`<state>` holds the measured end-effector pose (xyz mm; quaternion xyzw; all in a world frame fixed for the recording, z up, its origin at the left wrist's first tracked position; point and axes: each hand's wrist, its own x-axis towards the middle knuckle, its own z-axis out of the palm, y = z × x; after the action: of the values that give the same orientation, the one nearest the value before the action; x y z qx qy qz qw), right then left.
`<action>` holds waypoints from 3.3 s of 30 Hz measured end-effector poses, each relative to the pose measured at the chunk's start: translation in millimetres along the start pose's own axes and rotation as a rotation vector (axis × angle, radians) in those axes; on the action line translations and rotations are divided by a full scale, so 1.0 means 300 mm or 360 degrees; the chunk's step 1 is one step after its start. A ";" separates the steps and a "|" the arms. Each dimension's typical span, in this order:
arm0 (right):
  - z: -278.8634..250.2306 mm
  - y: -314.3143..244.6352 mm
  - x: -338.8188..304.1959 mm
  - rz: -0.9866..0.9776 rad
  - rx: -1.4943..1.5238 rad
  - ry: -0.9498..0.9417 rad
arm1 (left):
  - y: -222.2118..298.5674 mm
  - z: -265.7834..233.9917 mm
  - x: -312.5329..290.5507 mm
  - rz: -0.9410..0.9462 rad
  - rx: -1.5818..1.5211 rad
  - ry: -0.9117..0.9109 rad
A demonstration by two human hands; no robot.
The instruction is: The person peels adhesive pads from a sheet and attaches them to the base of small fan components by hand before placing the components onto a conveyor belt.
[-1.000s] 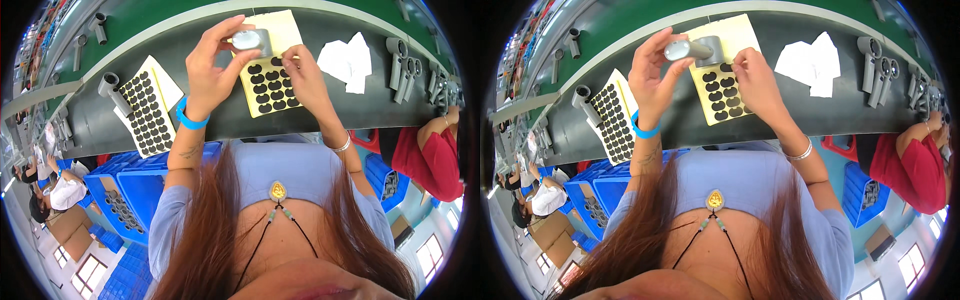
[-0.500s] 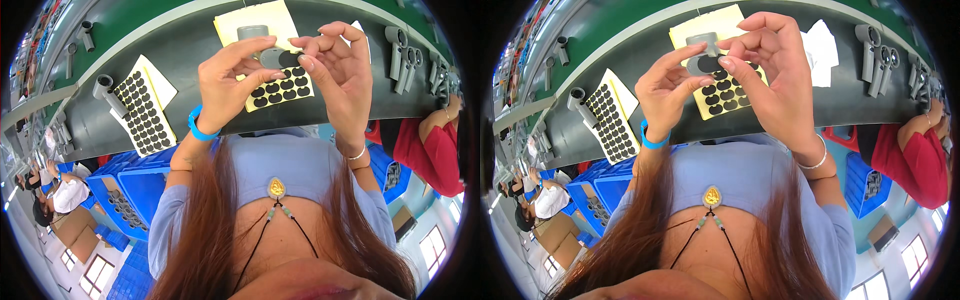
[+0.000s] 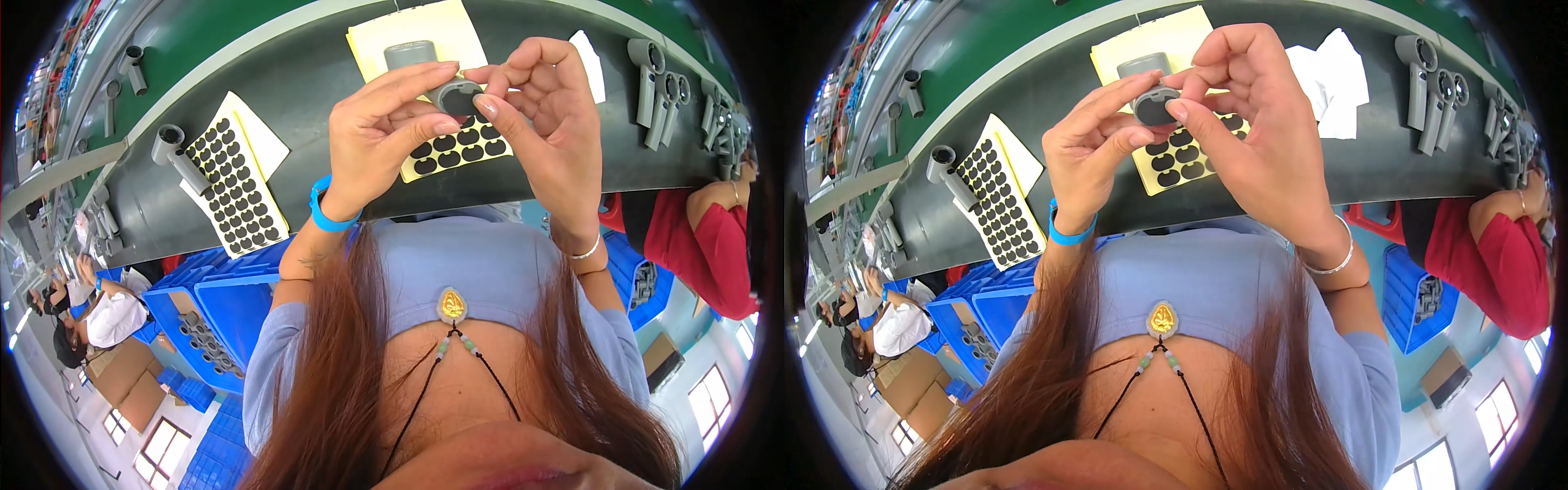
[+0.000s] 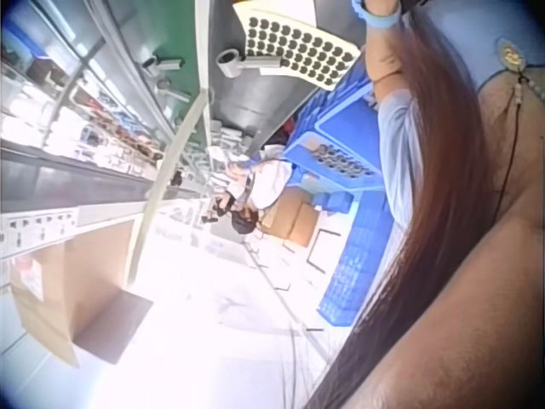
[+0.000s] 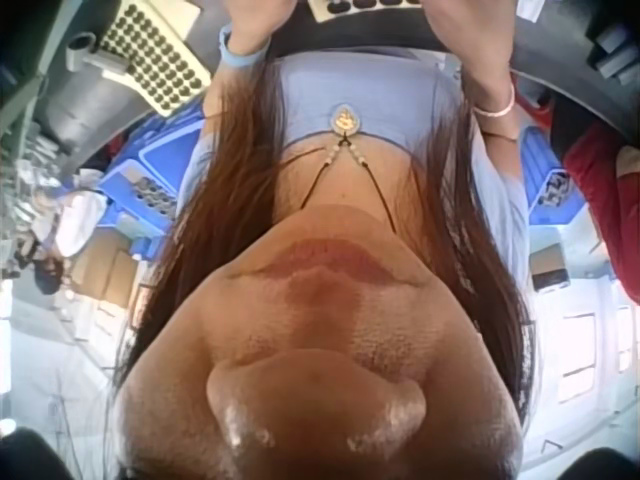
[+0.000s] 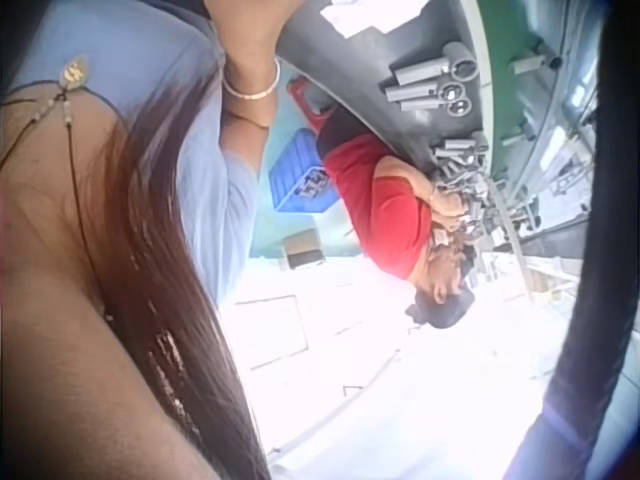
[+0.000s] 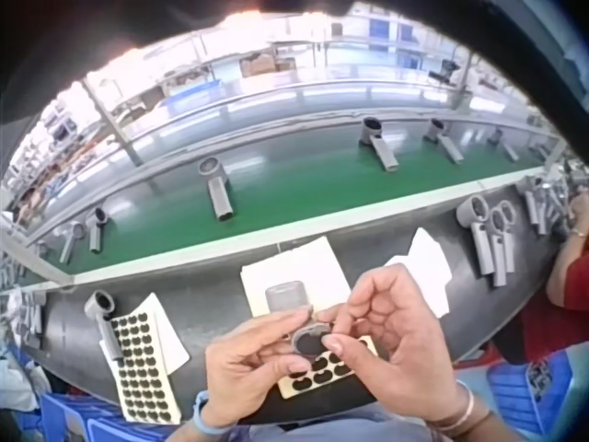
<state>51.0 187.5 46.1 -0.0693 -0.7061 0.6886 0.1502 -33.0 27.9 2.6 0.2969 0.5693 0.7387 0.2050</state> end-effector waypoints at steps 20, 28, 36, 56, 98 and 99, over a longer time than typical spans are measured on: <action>-0.002 -0.014 0.001 0.0002 -0.0101 -0.0008 | -0.002 0.002 0.002 -0.0053 -0.0039 0.0007; -0.020 -0.012 0.002 0.0039 -0.0018 -0.0022 | -0.005 0.002 0.004 -0.0052 -0.0035 -0.0032; -0.020 -0.017 0.000 0.0038 -0.0077 -0.0032 | -0.009 0.006 0.001 -0.0060 -0.0064 -0.0028; -0.003 -0.036 -0.007 -0.0005 -0.0361 0.0027 | -0.002 0.015 -0.002 -0.0058 -0.0102 -0.0039; -0.050 0.244 0.079 0.0168 -0.0657 -0.0069 | -0.013 -0.090 0.240 0.0128 0.0144 0.0084; -0.044 0.266 0.087 0.0139 -0.0691 -0.0042 | -0.055 -0.108 0.318 0.0266 0.0355 0.0047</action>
<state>21.7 211.5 -29.9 -0.1214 -0.8360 0.5270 0.0926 -126.0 70.1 0.5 0.3532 0.6241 0.6897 0.1001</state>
